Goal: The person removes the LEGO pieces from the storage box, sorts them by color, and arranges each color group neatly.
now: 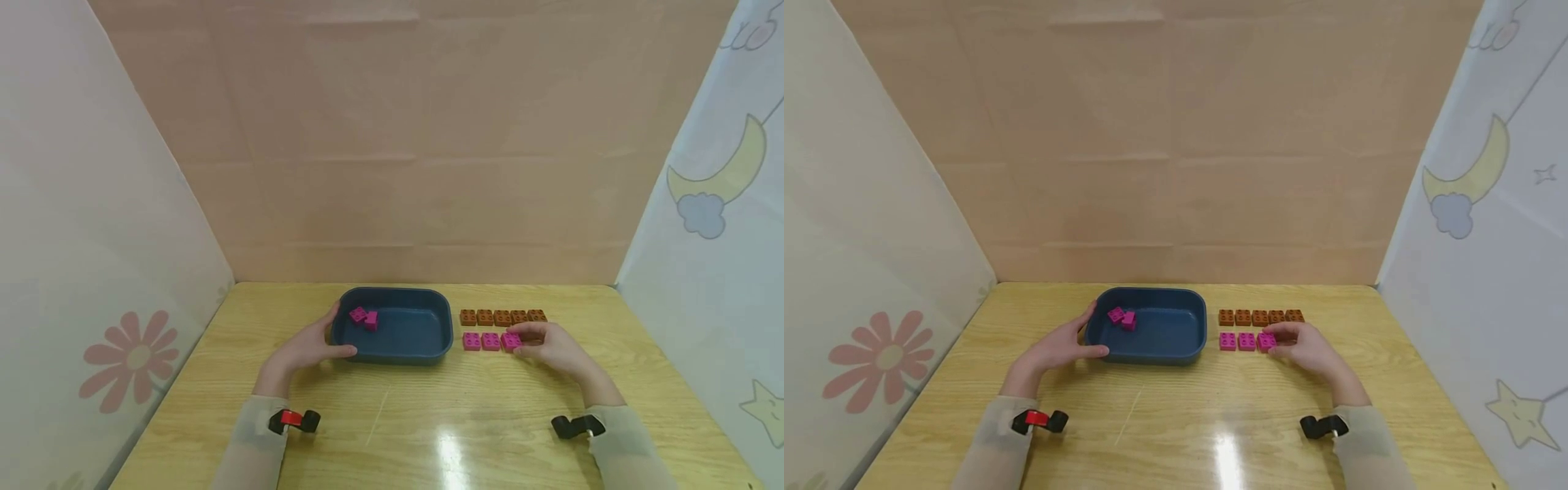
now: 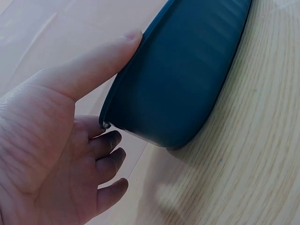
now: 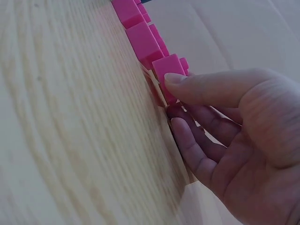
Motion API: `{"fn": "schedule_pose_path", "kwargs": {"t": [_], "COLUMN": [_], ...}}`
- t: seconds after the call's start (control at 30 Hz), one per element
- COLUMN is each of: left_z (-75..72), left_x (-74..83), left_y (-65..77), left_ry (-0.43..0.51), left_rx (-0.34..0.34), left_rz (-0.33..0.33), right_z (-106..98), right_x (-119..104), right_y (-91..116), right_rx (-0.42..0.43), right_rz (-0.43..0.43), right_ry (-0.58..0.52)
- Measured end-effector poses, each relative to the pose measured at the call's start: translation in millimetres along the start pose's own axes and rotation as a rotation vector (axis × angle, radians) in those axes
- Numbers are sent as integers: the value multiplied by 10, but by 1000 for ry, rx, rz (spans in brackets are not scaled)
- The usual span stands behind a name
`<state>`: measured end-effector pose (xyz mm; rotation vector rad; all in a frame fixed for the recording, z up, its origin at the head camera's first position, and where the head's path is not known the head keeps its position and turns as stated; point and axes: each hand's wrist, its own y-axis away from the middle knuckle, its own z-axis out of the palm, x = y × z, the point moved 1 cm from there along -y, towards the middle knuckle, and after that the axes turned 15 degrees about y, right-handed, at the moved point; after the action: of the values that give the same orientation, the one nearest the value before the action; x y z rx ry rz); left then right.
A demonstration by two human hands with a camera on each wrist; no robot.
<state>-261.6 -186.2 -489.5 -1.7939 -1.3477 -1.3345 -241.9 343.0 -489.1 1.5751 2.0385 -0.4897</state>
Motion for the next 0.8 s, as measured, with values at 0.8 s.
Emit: {"fn": "schedule_pose_path", "kwargs": {"t": [0.8], "left_z": [-12], "left_x": [10], "left_y": [0], "left_ry": [-57], "left_rx": [2], "left_rz": [6], "right_z": [38], "right_x": [26], "right_y": [-39], "right_rx": [9], "right_rz": [3], "right_ry": [69]}}
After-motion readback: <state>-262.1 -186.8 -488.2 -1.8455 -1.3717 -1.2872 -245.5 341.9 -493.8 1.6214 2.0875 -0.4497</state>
